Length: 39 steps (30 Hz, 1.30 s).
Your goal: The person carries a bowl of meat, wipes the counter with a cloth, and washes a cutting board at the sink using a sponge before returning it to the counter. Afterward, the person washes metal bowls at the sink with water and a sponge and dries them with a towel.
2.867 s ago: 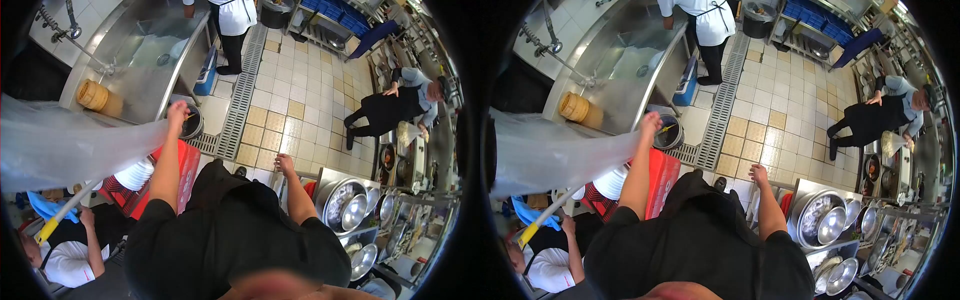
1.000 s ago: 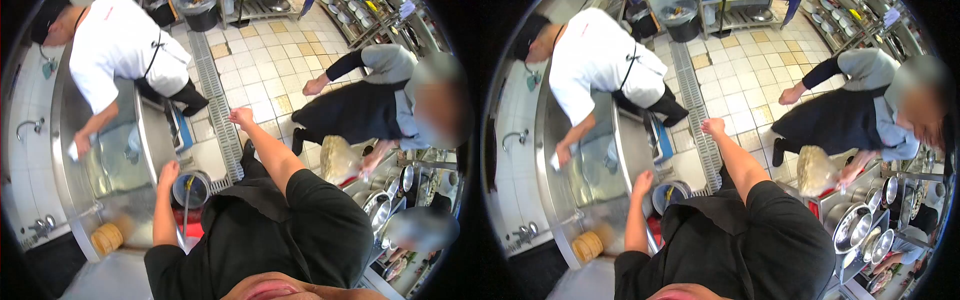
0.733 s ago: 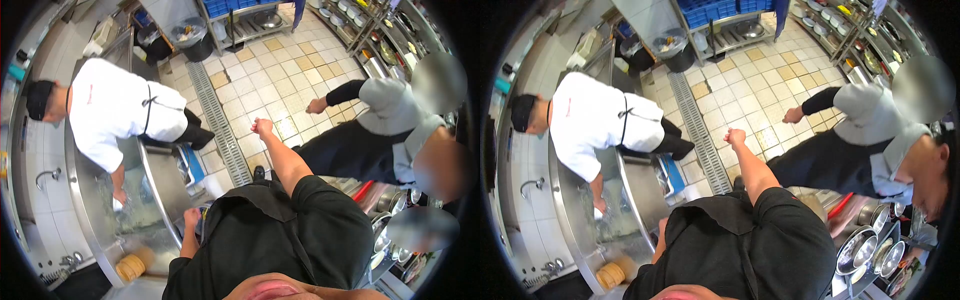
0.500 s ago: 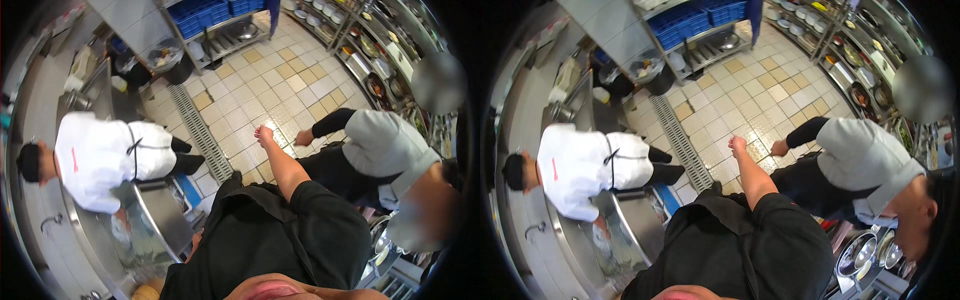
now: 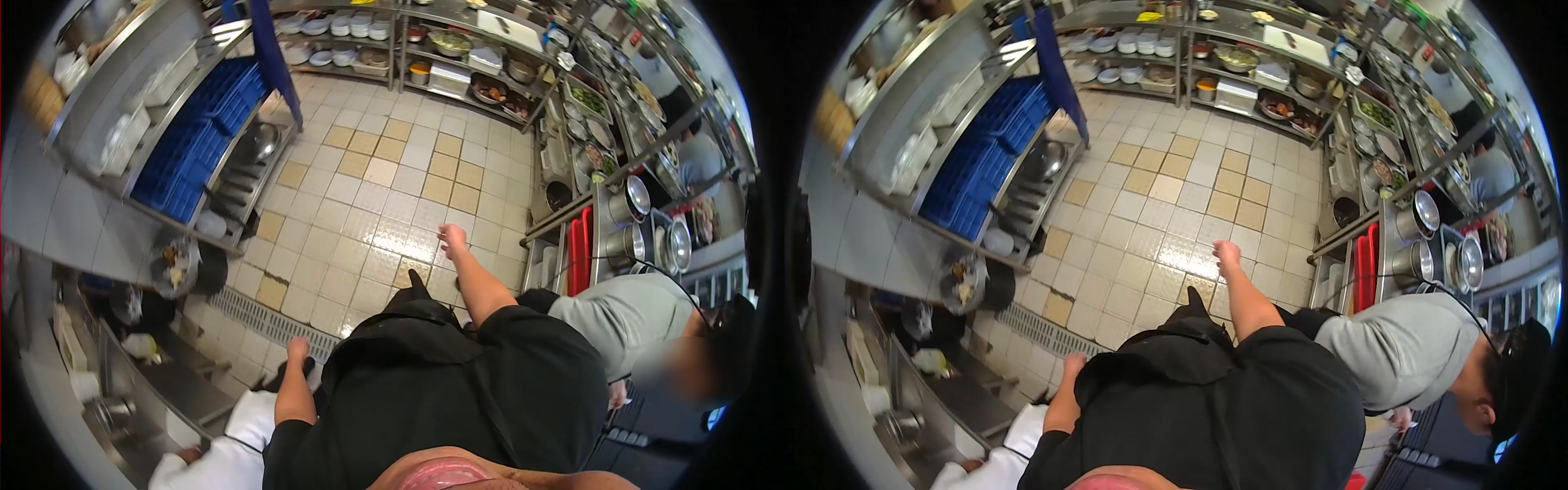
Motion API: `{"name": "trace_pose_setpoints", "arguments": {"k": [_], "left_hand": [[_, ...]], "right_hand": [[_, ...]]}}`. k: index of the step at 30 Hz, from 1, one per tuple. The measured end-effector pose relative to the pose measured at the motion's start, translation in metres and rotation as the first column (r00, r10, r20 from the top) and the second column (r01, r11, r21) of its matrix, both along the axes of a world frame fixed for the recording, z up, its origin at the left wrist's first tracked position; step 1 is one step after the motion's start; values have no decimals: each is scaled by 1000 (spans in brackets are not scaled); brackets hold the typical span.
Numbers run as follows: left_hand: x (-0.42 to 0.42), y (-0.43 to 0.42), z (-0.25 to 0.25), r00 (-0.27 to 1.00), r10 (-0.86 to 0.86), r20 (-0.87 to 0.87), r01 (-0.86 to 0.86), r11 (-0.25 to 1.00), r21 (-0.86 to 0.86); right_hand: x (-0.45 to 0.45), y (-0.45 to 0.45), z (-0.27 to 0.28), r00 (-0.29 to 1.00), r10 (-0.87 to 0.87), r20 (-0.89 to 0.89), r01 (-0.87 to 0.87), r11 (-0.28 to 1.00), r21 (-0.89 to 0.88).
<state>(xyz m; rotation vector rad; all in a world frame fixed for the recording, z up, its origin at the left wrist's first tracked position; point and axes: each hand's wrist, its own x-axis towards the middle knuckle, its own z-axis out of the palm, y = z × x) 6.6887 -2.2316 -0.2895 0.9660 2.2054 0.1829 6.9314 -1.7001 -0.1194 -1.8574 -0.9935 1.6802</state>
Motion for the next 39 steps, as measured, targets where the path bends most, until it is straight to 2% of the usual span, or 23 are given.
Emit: {"name": "trace_pose_setpoints", "arguments": {"k": [1, 2, 5, 6, 7, 9, 11, 12, 13, 14, 15, 17, 21, 26, 29, 30, 32, 34, 35, 36, 37, 38, 39], "left_hand": [[-40, 36, 29, 877, 434, 205, -447, 894, 20], [-70, 74, 68, 538, 745, 394, -796, 603, -51], [-155, 153, 87, 439, 644, 627, -870, 478, 118], [-177, 177, 93, 511, 649, 564, -828, 547, 121], [-185, 195, 92, 519, 634, 573, -816, 567, 111], [-206, 227, 82, 533, 605, 591, -790, 606, 92], [-223, 253, 73, 669, 541, 511, -646, 762, 40], [-225, 250, 71, 713, 506, 486, -578, 816, -2], [-230, 228, -6, 685, 530, 499, -582, 811, -62], [-244, 219, -27, 937, 153, 315, -146, 988, -47], [-245, 209, -23, 966, 31, 255, -13, 997, -73], [-256, 209, -11, 949, 110, 296, -60, 983, -171], [-305, 250, 9, 922, 200, 331, -121, 962, -244], [-410, 344, 0, 930, 130, 345, -45, 969, -245], [-490, 407, -15, 937, 46, 347, 37, 973, -229], [-518, 428, -21, 938, 18, 346, 63, 973, -222], [-577, 483, -34, 940, -43, 338, 121, 969, -213], [-641, 544, -55, 940, -146, 310, 213, 957, -196], [-678, 585, -61, 925, -283, 252, 324, 935, -142], [-717, 629, -23, 761, -644, -81, 647, 763, 15], [-744, 670, -21, 924, -354, 147, 348, 935, 69], [-768, 712, -12, 898, -419, -135, 431, 899, 80], [-780, 752, 17, 978, -91, 186, 57, 982, 182]], "right_hand": [[4, 5, 7, 999, -43, -15, 44, 999, 27], [11, 16, -5, 997, -73, -5, 73, 996, 42], [30, 28, -37, 980, -191, 46, 190, 981, 28], [40, 30, -53, 976, -151, 159, 152, 988, 8], [49, 31, -67, 955, -87, 282, 97, 995, -24], [40, 29, -69, 898, -133, 420, 174, 983, -62], [38, 33, -105, 843, -130, 522, 253, 952, -173], [25, 40, -100, 858, -2, 513, 174, 942, -286], [12, 45, -88, 865, 123, 487, 93, 914, -396], [-6, 61, -80, 863, 238, 445, 10, 874, -486], [-26, 80, -80, 878, 248, 409, -25, 878, -479], [-66, 122, -87, 902, 264, 341, -85, 885, -458], [-187, 220, -57, 820, 510, 260, -441, 852, -283], [-321, 297, -16, 888, 418, 191, -420, 907, -32], [-367, 328, -16, 881, 424, 210, -425, 904, -45], [-372, 335, -24, 839, 464, 285, -463, 883, -73], [-371, 337, -30, 829, 448, 333, -400, 893, -206], [-366, 330, -22, 835, 432, 340, -332, 889, -315], [-363, 325, -18, 860, 391, 327, -281, 899, -336], [-359, 322, -17, 882, 349, 315, -230, 905, -358], [-356, 321, -12, 892, 302, 336, -170, 914, -370], [-355, 319, -7, 898, 257, 357, -111, 918, -381], [-351, 318, -11, 903, 231, 362, -69, 910, -408]]}}
